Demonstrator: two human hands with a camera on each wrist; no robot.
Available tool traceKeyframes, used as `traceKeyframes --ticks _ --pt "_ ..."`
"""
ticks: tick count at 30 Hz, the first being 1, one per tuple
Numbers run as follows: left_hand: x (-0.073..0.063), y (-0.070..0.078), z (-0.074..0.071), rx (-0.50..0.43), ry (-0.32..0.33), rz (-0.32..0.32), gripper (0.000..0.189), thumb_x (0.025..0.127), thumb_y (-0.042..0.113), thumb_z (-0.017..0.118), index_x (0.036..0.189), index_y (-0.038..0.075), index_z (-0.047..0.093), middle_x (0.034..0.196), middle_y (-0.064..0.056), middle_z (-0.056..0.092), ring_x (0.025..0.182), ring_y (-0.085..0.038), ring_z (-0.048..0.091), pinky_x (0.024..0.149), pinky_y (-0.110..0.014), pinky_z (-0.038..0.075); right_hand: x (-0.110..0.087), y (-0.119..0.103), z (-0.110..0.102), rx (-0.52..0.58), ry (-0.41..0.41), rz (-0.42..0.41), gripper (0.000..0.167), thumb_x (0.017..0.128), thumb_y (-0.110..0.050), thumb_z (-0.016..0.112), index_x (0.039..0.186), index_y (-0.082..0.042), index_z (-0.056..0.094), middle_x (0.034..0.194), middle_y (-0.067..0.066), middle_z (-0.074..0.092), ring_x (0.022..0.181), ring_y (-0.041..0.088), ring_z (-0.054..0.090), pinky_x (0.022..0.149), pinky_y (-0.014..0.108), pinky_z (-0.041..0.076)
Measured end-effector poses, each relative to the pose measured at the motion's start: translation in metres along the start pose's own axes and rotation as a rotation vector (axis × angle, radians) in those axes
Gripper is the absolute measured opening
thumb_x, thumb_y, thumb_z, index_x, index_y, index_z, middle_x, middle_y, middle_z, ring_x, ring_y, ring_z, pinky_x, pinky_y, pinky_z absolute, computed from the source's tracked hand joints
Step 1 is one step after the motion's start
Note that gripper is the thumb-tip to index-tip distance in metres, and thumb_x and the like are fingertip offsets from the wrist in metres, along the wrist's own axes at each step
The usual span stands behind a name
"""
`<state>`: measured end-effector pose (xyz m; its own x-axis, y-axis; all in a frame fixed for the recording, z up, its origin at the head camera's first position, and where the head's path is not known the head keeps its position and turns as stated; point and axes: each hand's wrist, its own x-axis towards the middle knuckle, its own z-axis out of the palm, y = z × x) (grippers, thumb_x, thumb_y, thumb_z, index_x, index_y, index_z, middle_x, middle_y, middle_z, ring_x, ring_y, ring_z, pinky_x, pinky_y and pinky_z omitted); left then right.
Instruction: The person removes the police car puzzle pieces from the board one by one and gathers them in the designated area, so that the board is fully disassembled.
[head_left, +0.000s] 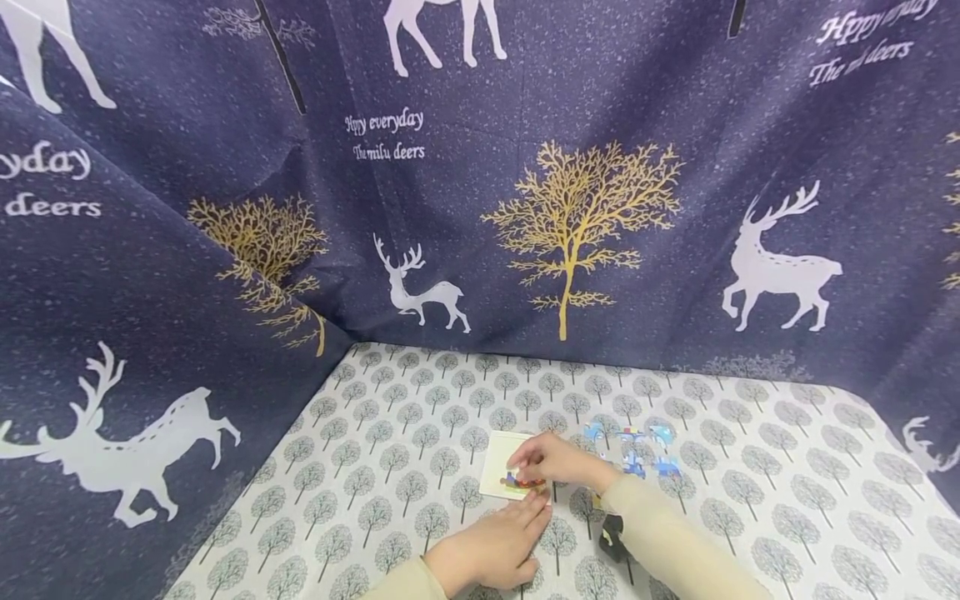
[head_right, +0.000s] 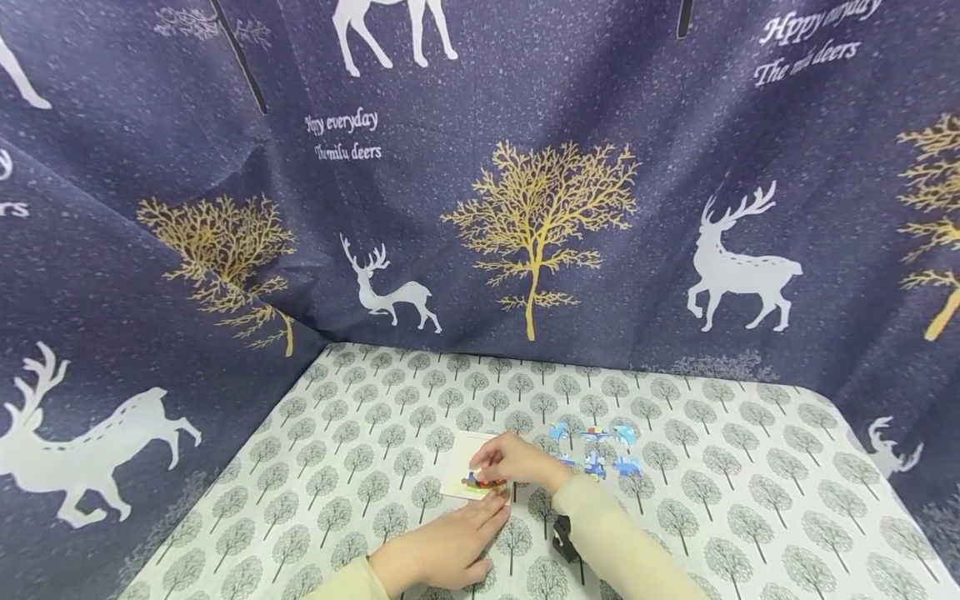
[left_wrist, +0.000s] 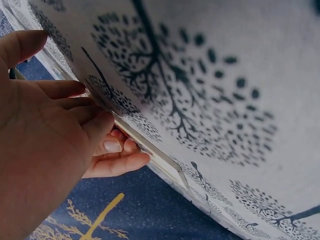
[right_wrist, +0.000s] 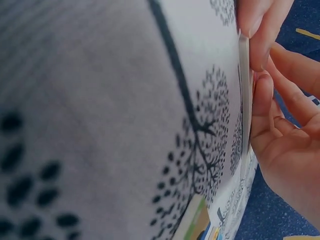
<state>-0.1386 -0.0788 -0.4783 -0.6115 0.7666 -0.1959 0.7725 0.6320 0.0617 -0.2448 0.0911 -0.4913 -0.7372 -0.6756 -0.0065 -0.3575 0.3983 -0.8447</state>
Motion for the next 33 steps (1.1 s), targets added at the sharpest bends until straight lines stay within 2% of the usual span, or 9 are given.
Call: traceKeyframes --ticks 5,12,19,26,33 --pt "0.0007 0.0008 0.0004 -0.006 -0.009 -0.010 0.067 0.094 0.035 0.052 0.149 0.003 0.033 0.157 -0.013 0.023 0.145 -0.025 0.020 0.113 -0.033 0.030 0.0003 -0.0043 0.0006 0.011 -0.009 0.027 0.019 0.083 -0.004 0.069 0.101 0.001 0.071 0.081 0.005 0.062 0.068 0.008 0.054 0.060 0.019 0.047" --pt "0.0009 0.0011 0.0000 0.009 -0.011 -0.005 0.067 0.094 0.036 0.052 0.149 0.003 0.033 0.157 -0.013 0.024 0.145 -0.024 0.021 0.113 -0.033 0.029 0.0006 -0.0058 0.0008 0.018 -0.012 0.044 0.017 0.086 -0.009 0.069 0.099 0.000 0.072 0.085 0.007 0.063 0.075 0.013 0.056 0.065 0.023 0.048" --pt "0.0014 0.0014 -0.0004 0.009 -0.013 -0.013 0.067 0.094 0.036 0.051 0.149 0.003 0.032 0.157 -0.013 0.023 0.145 -0.024 0.020 0.113 -0.033 0.029 0.0014 -0.0023 0.0008 0.055 -0.016 0.031 0.016 0.086 -0.006 0.068 0.099 0.001 0.071 0.081 0.009 0.066 0.071 0.012 0.058 0.064 0.023 0.050" --pt "0.0019 0.0014 -0.0010 0.009 -0.013 -0.014 0.067 0.094 0.036 0.051 0.149 0.003 0.032 0.158 -0.013 0.021 0.145 -0.024 0.019 0.114 -0.032 0.027 0.0025 0.0010 0.0002 0.044 -0.024 0.004 0.015 0.086 -0.003 0.064 0.101 -0.003 0.070 0.083 0.005 0.068 0.071 0.012 0.059 0.064 0.023 0.051" --pt "0.0027 0.0006 0.0006 0.022 -0.013 -0.012 0.067 0.094 0.038 0.052 0.149 0.003 0.033 0.158 -0.012 0.022 0.145 -0.024 0.020 0.114 -0.031 0.028 0.0002 -0.0005 0.0009 0.100 -0.050 -0.008 0.019 0.085 0.002 0.063 0.103 0.001 0.068 0.085 0.012 0.069 0.071 0.013 0.060 0.062 0.023 0.051"
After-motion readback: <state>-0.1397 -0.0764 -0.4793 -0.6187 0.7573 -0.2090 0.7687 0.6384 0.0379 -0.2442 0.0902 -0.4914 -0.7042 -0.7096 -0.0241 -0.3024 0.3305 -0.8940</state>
